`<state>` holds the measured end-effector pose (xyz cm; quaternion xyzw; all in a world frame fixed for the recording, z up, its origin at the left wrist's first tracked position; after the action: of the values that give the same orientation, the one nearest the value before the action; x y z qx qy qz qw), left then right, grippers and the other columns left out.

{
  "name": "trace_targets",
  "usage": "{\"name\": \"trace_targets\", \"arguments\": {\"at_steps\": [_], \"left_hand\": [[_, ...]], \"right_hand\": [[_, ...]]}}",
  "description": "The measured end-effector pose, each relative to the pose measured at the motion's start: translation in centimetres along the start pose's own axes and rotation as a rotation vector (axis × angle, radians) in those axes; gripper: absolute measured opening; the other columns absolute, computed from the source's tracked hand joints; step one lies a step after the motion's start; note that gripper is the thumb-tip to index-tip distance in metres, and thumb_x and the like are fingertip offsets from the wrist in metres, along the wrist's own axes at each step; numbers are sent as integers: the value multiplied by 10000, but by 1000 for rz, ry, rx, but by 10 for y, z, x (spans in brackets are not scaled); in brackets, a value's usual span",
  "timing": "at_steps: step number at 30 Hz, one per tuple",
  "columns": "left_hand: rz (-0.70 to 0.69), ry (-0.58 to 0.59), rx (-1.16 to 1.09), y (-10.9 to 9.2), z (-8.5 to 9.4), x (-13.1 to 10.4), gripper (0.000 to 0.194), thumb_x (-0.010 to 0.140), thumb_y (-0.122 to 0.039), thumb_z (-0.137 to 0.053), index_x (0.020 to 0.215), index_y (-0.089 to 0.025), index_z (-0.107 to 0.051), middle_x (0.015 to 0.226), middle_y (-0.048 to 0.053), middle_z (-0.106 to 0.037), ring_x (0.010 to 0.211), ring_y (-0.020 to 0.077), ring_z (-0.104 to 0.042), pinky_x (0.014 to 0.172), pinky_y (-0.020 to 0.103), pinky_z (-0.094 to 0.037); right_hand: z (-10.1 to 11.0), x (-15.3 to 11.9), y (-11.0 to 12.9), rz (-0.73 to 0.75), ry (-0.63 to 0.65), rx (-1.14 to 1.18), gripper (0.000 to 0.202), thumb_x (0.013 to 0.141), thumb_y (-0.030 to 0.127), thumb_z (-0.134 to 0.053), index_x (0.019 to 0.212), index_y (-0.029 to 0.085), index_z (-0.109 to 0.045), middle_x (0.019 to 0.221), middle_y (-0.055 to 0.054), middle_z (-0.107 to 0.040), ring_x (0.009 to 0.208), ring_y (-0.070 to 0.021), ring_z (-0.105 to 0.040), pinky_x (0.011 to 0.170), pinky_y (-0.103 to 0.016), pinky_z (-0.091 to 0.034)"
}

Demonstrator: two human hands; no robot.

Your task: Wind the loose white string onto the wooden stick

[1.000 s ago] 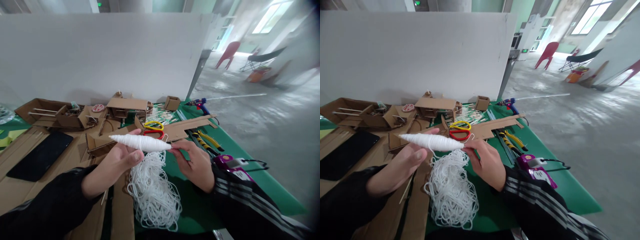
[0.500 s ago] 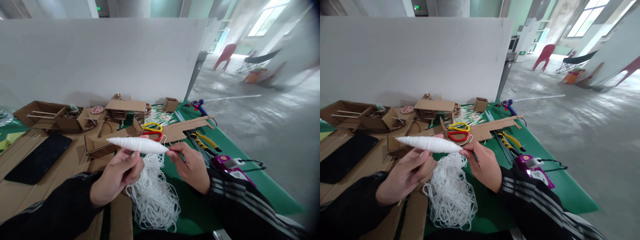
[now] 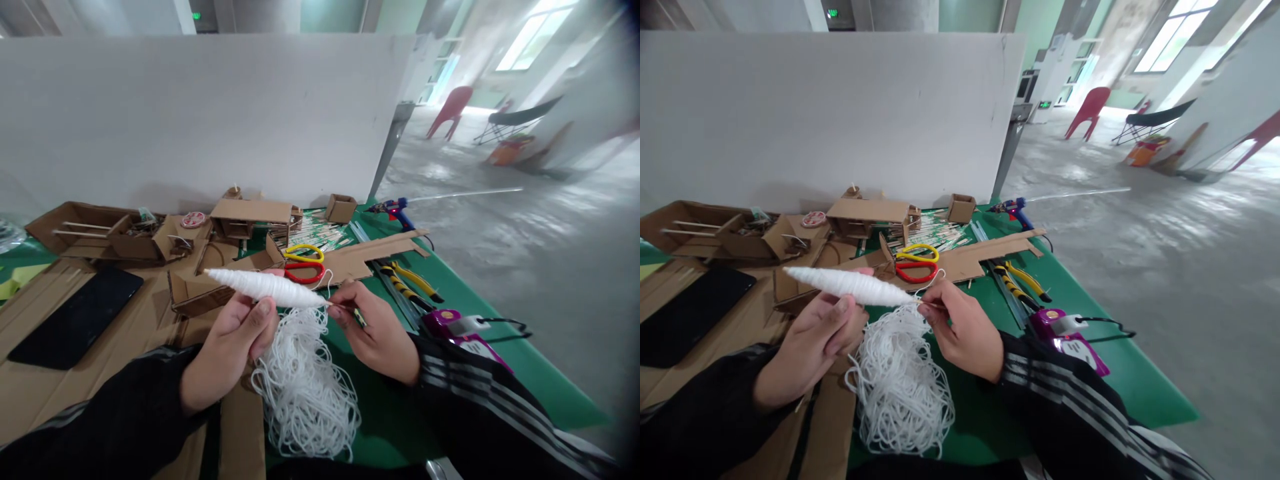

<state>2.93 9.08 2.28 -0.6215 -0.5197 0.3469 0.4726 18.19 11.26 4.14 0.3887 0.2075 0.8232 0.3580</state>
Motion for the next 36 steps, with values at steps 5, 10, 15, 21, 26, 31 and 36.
{"name": "trace_targets", "arguments": {"at_steps": [5,10,15,21,26,31,36], "left_hand": [[17,-2,22,5,3,1,430,953,-350,-467,1342,-196,-369,479,-112,-305,425,74,-191,446,212,-188],[-7,-2,8,8,6,-1,440,959,-347,-456,1355,-194,-341,481,-115,-306,426,68,-202,431,188,-205],[-6,-25,-9,9,8,0,437,954,-349,-470,1347,-199,-351,487,-114,-307,430,62,-198,426,176,-203],[5,50,-7,12,1,-1,448,954,-371,-462,1354,-197,-358,477,-111,-320,424,60,-205,433,193,-194],[-21,44,-39,10,1,-1,463,950,-365,-472,1366,-203,-350,482,-110,-319,424,59,-204,430,195,-192],[28,59,10,16,1,0,498,939,-408,-477,1378,-219,-335,502,-90,-403,441,70,-302,461,203,-273],[3,106,39,20,-2,-2,488,936,-432,-470,1358,-208,-371,551,-54,-493,493,91,-397,517,223,-338]], "right_hand": [[-1,-1,-3,29,-5,-76,139,938,210,-444,832,193,-532,663,-2,-562,550,-123,-486,540,-238,-370],[-9,-1,-10,-25,69,-3,179,967,255,-394,887,189,-539,662,-2,-577,528,-120,-485,519,-232,-372],[-2,-3,-9,-13,-33,14,36,932,233,-472,937,197,-471,717,0,-564,588,-119,-515,551,-217,-404],[-7,-4,-6,19,47,-50,156,961,203,-400,844,198,-503,604,30,-513,488,-105,-442,503,-228,-341],[-7,-4,-5,-5,46,14,64,937,239,-449,950,185,-480,732,-7,-564,593,-121,-516,551,-221,-407],[-3,-3,-5,-6,1,-40,62,935,202,-456,884,194,-491,676,8,-554,548,-110,-495,534,-215,-386],[-6,-4,-3,18,21,-48,202,965,205,-382,820,198,-523,602,17,-545,481,-106,-459,507,-229,-344]]}}
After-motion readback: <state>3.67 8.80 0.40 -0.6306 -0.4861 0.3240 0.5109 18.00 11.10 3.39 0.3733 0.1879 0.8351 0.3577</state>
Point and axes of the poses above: each hand's wrist, its own x-axis towards the middle knuckle, its own z-axis out of the back of the hand, y = z × x, the point moved 9 cm from there along x, towards the middle knuckle
